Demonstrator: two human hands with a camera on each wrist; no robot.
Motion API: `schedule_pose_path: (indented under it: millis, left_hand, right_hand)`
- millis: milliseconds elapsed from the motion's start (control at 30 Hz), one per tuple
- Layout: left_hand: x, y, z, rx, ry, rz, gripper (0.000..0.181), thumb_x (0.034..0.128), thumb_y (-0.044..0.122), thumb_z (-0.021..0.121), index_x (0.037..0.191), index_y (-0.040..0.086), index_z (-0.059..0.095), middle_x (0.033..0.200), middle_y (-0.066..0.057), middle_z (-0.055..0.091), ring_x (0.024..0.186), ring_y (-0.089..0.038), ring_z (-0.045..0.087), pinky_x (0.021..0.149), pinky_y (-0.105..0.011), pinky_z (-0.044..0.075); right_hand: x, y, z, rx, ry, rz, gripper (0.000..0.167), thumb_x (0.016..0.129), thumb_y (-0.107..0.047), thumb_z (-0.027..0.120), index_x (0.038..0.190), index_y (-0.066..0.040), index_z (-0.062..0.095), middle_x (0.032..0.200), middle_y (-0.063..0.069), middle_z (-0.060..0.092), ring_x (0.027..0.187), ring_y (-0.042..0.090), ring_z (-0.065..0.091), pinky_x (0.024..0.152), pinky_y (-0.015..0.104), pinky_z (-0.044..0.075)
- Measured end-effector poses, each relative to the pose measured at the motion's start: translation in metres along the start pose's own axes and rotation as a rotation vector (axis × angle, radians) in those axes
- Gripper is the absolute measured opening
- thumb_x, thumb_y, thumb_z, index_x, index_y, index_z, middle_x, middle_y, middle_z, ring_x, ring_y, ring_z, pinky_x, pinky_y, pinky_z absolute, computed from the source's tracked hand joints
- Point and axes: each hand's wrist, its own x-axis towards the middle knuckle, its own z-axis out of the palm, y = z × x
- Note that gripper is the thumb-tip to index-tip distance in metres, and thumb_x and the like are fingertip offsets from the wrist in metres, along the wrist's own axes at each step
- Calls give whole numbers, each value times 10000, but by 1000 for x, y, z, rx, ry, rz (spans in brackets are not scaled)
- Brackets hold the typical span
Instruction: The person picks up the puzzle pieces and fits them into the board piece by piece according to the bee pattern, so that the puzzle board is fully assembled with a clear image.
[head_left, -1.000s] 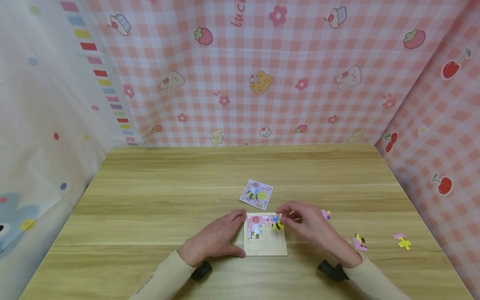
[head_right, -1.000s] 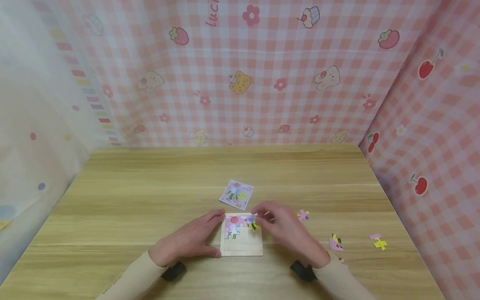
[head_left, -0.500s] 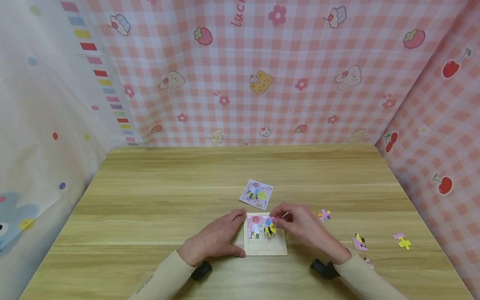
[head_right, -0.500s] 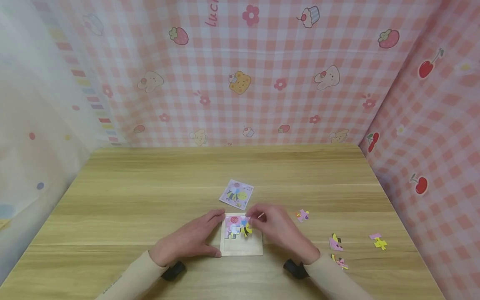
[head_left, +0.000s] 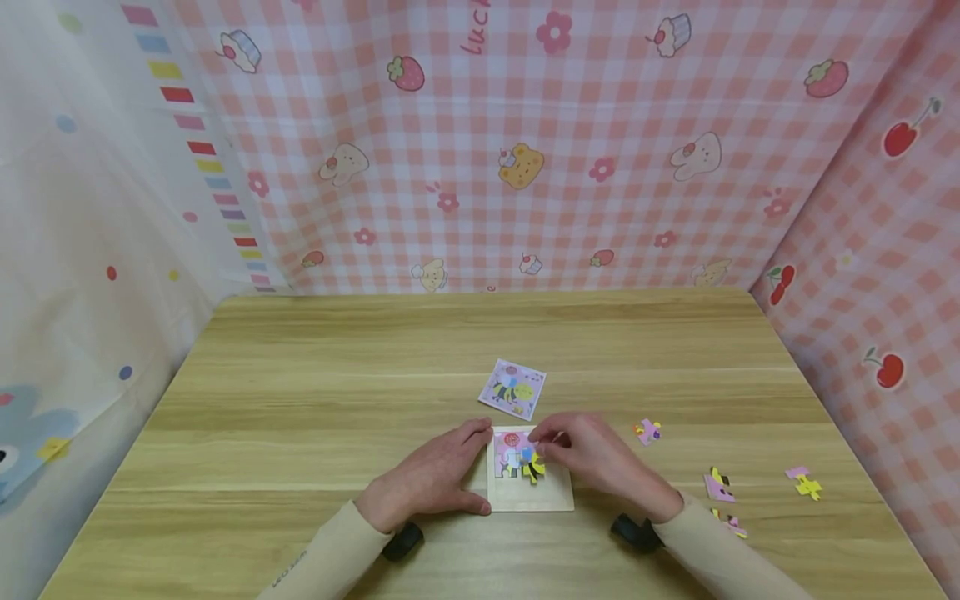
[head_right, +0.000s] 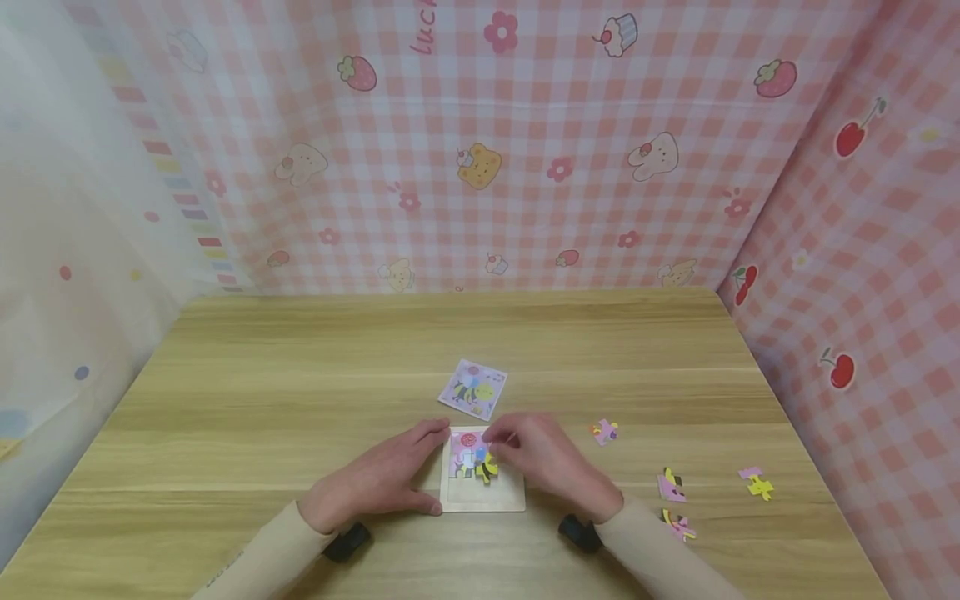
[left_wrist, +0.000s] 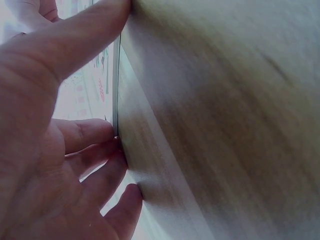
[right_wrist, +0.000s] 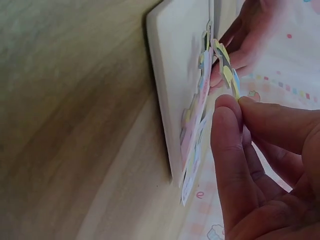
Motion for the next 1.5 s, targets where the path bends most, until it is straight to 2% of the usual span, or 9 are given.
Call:
schedule_pose_path:
  millis: [400, 700, 1100, 1267, 1367, 1500]
  left_hand:
    - [-1, 0, 1, 0, 7, 6, 1005, 812, 456, 877, 1541, -49, 404, 1621, -186, 363, 1455, -318, 424, 1195, -436, 373]
    - [-2, 0, 1, 1, 5, 6, 1010, 813, 457, 875, 1544, -52, 398, 1624, -189, 358, 1461, -319, 416, 1199, -431, 366]
    - [-2, -1, 1, -1, -7, -6, 1009, 813, 456, 878, 1544, -48, 400, 1622, -181, 362, 1453, -315, 428, 1193, -433, 377]
    - [-2, -1, 0, -6, -13, -7, 1000, 824, 455, 870, 1548, -45, 396, 1627, -181, 356, 1460, -314, 419, 1195, -436, 375]
    - [-1, 0, -1, -6, -8, -3, 997, 824, 450, 872, 1546, -49, 398, 1624, -183, 360, 1457, -315, 424, 1193, -437, 378]
    - [0, 1, -1, -4, -1, 2, 999, 821, 449, 875, 1544, -50, 401, 1619, -182, 367, 1454, -315, 428, 1190, -436, 381]
  right_hand:
    - [7, -1, 5, -6, -37, 43, 104, 933, -62, 744, 1014, -106, 791, 904, -76, 713, 790, 74, 604, 712, 260, 514]
    - [10, 2, 9, -4, -56, 44, 105, 916, -39, 739, 989, -102, 781, 864, -83, 693, 769, 71, 598, 694, 252, 511]
    - [8, -1, 10, -61, -32, 15, 102, 907, -33, 765, 983, -99, 782, 874, -69, 707, 771, 61, 598, 692, 230, 513]
    - [3, -3, 8, -105, -5, 10, 107, 919, -45, 759, 1002, -108, 785, 912, -59, 716, 800, 65, 598, 737, 275, 532]
    - [-2, -3, 6, -166, 29, -21, 104, 928, -53, 753, 1007, -113, 784, 933, -50, 712, 815, 73, 601, 762, 312, 546]
    - [-9, 0, 1, -256, 56, -123, 92, 941, -67, 740, 1016, -103, 780, 987, -19, 719, 869, 109, 645, 792, 339, 575]
